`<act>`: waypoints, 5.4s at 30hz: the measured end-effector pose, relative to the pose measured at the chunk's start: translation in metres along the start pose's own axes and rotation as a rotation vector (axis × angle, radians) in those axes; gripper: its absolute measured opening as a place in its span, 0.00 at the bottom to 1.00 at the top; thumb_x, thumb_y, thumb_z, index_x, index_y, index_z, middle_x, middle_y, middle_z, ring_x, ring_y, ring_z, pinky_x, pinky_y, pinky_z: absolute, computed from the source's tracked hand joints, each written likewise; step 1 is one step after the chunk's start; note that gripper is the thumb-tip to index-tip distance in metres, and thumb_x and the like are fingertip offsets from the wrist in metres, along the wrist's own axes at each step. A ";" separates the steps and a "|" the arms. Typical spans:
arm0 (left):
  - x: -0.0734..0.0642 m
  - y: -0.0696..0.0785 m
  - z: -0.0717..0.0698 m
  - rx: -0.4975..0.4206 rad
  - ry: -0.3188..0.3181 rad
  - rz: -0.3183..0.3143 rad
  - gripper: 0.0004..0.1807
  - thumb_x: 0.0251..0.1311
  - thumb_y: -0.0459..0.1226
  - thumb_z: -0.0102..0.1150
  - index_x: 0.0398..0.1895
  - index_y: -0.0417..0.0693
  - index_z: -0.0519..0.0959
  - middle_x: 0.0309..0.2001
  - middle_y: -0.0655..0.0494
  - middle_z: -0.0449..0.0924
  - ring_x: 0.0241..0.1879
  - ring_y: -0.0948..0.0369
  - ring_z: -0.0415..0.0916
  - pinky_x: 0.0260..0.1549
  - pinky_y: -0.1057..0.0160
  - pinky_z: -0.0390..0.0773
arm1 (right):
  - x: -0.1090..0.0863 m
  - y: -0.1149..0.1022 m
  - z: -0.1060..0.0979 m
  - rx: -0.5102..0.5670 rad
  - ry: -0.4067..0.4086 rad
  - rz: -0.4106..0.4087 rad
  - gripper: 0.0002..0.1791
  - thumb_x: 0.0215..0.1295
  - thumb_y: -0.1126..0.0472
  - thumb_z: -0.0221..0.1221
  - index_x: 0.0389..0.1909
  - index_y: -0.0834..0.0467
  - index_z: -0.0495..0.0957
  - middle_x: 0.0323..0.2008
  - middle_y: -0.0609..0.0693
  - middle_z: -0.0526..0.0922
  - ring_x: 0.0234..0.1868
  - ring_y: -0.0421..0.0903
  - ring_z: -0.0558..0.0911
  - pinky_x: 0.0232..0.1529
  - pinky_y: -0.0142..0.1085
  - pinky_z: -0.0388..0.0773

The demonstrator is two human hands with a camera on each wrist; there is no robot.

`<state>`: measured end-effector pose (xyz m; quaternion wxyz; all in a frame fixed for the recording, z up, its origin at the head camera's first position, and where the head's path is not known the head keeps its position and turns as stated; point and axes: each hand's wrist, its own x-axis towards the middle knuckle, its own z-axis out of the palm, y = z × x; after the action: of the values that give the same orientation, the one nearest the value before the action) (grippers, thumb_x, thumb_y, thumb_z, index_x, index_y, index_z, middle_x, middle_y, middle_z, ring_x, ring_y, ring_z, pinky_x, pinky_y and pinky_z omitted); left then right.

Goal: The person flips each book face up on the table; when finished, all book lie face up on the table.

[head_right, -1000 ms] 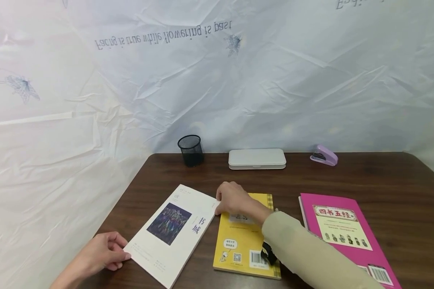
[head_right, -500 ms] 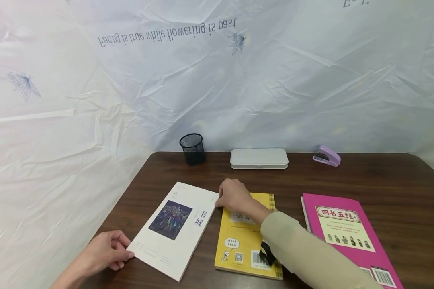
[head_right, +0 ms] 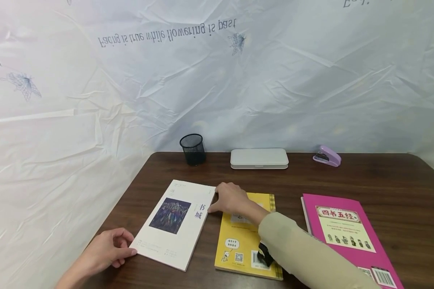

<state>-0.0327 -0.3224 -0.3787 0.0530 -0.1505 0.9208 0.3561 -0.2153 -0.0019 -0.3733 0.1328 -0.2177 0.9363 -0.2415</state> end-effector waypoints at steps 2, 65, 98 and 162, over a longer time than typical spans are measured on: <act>0.000 0.002 0.001 0.007 0.015 -0.008 0.17 0.48 0.31 0.81 0.38 0.42 0.82 0.22 0.55 0.78 0.19 0.59 0.79 0.18 0.62 0.82 | 0.000 0.000 0.000 -0.012 -0.003 -0.004 0.40 0.55 0.42 0.79 0.65 0.58 0.82 0.54 0.53 0.86 0.42 0.48 0.79 0.42 0.40 0.73; 0.043 0.020 -0.002 0.017 -0.056 0.005 0.36 0.57 0.28 0.75 0.71 0.45 0.78 0.25 0.52 0.76 0.17 0.58 0.74 0.16 0.62 0.75 | 0.049 0.003 -0.006 -0.066 -0.073 0.045 0.55 0.53 0.33 0.77 0.79 0.51 0.69 0.76 0.56 0.72 0.68 0.57 0.76 0.70 0.63 0.71; 0.048 0.021 -0.002 0.017 -0.046 0.020 0.36 0.58 0.28 0.74 0.72 0.47 0.78 0.24 0.52 0.75 0.17 0.58 0.73 0.16 0.61 0.75 | 0.055 0.006 -0.010 -0.068 -0.101 0.060 0.55 0.57 0.32 0.74 0.82 0.47 0.64 0.79 0.57 0.68 0.70 0.59 0.75 0.71 0.64 0.69; 0.021 0.142 0.062 -0.117 -0.436 0.455 0.33 0.66 0.37 0.71 0.75 0.54 0.75 0.35 0.60 0.85 0.27 0.59 0.81 0.21 0.62 0.80 | -0.030 0.089 -0.130 0.220 -0.026 -0.081 0.27 0.72 0.54 0.68 0.68 0.60 0.80 0.22 0.52 0.79 0.20 0.45 0.74 0.27 0.40 0.77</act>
<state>-0.0978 -0.1859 -0.3379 0.1593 0.1365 0.8756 0.4351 -0.2655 0.1340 -0.3042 0.1583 -0.2425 0.8928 -0.3451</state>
